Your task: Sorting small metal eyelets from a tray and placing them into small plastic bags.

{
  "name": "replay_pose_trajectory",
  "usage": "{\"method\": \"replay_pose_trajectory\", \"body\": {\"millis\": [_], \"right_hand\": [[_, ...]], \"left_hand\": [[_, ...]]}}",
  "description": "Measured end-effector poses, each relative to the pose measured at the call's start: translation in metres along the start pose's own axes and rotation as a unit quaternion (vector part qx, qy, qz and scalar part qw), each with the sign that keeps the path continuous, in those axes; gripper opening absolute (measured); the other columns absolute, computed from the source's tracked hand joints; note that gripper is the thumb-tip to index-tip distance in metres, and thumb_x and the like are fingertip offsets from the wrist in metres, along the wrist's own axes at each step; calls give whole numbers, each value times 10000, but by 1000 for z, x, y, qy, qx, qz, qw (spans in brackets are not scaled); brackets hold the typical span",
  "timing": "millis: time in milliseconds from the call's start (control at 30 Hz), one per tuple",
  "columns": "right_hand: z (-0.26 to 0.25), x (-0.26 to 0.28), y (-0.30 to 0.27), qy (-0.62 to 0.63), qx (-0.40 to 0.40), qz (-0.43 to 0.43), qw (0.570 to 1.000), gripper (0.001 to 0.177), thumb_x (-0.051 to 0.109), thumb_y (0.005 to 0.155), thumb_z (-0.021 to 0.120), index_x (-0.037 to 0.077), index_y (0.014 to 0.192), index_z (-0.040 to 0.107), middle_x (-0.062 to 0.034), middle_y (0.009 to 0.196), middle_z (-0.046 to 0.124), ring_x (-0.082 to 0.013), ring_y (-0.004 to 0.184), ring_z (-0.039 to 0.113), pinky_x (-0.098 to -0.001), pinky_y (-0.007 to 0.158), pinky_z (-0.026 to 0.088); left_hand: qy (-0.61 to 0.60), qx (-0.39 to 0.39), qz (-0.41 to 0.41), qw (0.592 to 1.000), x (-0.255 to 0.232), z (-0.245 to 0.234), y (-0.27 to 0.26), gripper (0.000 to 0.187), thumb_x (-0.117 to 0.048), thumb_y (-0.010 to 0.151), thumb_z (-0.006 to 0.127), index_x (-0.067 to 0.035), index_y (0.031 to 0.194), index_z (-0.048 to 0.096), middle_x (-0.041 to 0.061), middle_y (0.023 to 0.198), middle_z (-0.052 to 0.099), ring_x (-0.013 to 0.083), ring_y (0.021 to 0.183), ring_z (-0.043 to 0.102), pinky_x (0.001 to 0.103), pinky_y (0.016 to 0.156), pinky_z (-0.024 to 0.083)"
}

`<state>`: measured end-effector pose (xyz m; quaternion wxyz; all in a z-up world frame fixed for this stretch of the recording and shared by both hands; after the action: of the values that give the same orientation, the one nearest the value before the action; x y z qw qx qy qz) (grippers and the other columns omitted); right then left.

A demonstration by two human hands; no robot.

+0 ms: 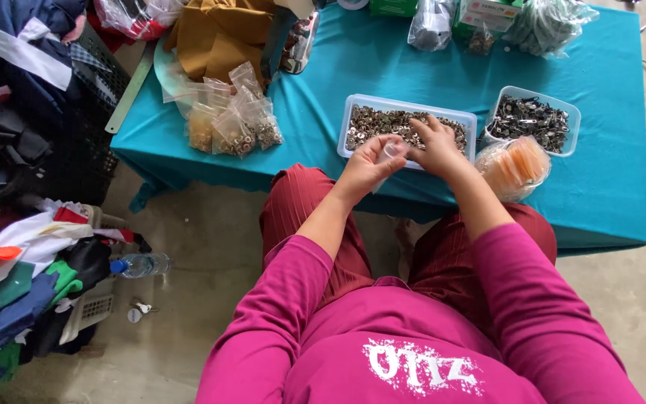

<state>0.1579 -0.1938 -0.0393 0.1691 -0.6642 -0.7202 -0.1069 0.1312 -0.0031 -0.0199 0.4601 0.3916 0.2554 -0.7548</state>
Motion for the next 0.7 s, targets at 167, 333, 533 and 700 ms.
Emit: {"method": "replay_pose_trajectory", "body": {"millis": [167,333,533,700], "right_hand": [[-2,19,15,-83,44,22,995,677,585,846,747,337,1455,584,-185,1526,465,-519,1353,456,-572,1112,424],[13,-10,30,-116,52,35,991,508,479,842,800,300,1307,697,-126,1298,600,-425,1276,519,-491,1004,529],[-2,-15,25,-125,92,15,988,332,395,925,749,285,1237,724,-98,1317,628,-393,1295,529,-461,990,550],[-10,-10,16,-142,174,65,972,543,339,879,787,300,1405,661,-112,1422,597,-427,1267,575,-523,990,574]], "left_hand": [[30,-40,54,997,-47,-7,14,587,-130,828,936,-78,1318,618,66,1045,775,103,926,739,243,891,619],[142,-87,66,984,-63,0,34,627,-269,834,937,-113,1353,622,45,1093,764,86,999,687,277,934,564],[322,-96,74,939,-37,0,44,688,-464,752,942,-184,1312,656,40,1081,780,196,1057,735,328,960,548],[541,-79,103,831,-6,-13,59,665,-454,798,867,-282,1376,588,46,1259,735,274,1317,617,545,1224,317]]}}
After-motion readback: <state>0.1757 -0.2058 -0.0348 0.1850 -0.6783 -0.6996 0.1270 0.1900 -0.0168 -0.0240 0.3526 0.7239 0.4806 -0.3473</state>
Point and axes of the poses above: each hand's wrist, its own y-axis towards the middle knuckle, its own z-axis out of the palm, x = y × z, the point moved 6 cm from there along y, towards the middle knuckle
